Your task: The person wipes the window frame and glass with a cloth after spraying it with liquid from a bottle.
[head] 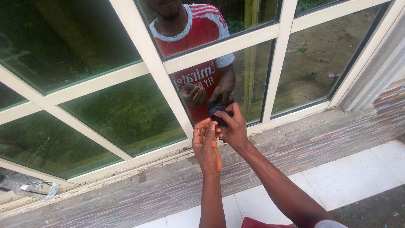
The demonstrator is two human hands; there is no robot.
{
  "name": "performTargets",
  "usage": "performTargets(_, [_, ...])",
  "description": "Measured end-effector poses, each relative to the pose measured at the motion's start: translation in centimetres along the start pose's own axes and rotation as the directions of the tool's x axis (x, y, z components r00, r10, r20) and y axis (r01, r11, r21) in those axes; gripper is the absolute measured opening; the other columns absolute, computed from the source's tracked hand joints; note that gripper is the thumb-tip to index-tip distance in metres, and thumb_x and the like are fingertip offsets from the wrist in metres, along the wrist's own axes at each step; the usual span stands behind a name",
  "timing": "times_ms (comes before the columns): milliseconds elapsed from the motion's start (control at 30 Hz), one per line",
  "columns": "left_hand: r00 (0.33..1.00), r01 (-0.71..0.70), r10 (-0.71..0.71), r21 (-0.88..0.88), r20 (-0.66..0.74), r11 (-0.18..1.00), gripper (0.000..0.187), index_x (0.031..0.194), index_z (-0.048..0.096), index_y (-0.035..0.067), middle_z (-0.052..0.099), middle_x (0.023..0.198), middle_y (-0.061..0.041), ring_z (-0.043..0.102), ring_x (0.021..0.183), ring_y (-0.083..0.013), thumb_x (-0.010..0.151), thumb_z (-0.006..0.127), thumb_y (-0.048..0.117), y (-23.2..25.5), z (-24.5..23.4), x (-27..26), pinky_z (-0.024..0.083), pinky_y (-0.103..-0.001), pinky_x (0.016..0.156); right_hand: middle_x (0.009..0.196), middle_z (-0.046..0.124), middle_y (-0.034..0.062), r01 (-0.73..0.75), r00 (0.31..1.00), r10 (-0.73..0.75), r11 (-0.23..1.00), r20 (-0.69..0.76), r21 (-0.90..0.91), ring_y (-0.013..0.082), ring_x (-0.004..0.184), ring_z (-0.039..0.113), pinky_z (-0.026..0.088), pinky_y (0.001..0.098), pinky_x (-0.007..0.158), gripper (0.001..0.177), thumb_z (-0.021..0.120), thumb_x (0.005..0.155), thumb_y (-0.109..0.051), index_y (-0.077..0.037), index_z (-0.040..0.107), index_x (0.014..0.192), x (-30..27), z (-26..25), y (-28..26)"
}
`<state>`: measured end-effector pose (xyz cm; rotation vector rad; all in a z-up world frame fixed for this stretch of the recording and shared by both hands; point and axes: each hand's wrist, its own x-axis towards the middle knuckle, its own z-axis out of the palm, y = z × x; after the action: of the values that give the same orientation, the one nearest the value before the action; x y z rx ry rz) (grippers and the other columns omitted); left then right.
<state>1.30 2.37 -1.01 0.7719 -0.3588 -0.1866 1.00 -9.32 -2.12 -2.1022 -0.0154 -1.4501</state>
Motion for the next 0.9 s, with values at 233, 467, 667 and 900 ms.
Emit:
performTargets(233, [1.0,0.003,-0.003,-0.002,-0.019,1.0,0.022,0.118,0.065,0.003,0.068,0.106,-0.009,0.063,0.089,-0.0137,0.096,0.067,0.008,0.5,-0.2,0.0,0.053,-0.03,0.079,0.102,0.05,0.0114,0.053,0.997,-0.051,0.998,-0.063,0.03,0.028,0.089,0.063,0.055,0.0393,0.074,0.043,0.07,0.07,0.011,-0.007,0.073,0.109,4.8,-0.6,-1.8])
performTargets(467, [0.999,0.005,-0.004,0.012,-0.047,1.0,0.023,0.117,0.066,0.004,0.068,0.105,-0.009,0.063,0.089,-0.014,0.095,0.069,0.008,0.6,-0.8,0.2,0.054,-0.03,0.079,0.102,0.049,0.0105,0.091,0.989,-0.09,0.996,-0.114,0.002,0.026,0.088,0.061,0.053,0.0392,0.073,0.04,0.07,0.076,0.013,-0.006,0.073,0.111,8.4,-0.6,-4.0])
performTargets(667, [0.999,-0.019,0.019,-0.001,-0.029,1.0,0.023,0.118,0.066,0.002,0.068,0.105,-0.01,0.063,0.09,-0.0144,0.096,0.069,0.008,0.6,-1.0,0.4,0.054,-0.03,0.079,0.102,0.049,0.0111,0.073,0.995,-0.071,0.997,-0.065,0.02,0.0254,0.086,0.062,0.052,0.0384,0.071,0.039,0.071,0.074,0.011,-0.005,0.071,0.11,4.4,0.8,-2.8])
performTargets(900, [0.998,-0.034,0.035,0.015,-0.045,0.999,0.024,0.118,0.066,0.003,0.067,0.105,-0.01,0.064,0.089,-0.0146,0.095,0.069,0.008,1.7,-1.3,-0.1,0.054,-0.03,0.078,0.099,0.049,0.0116,-0.019,0.999,0.019,1.0,0.026,0.013,0.0288,0.085,0.062,0.052,0.04,0.07,0.039,0.077,0.068,0.005,-0.006,0.072,0.105,1.0,1.5,-2.1])
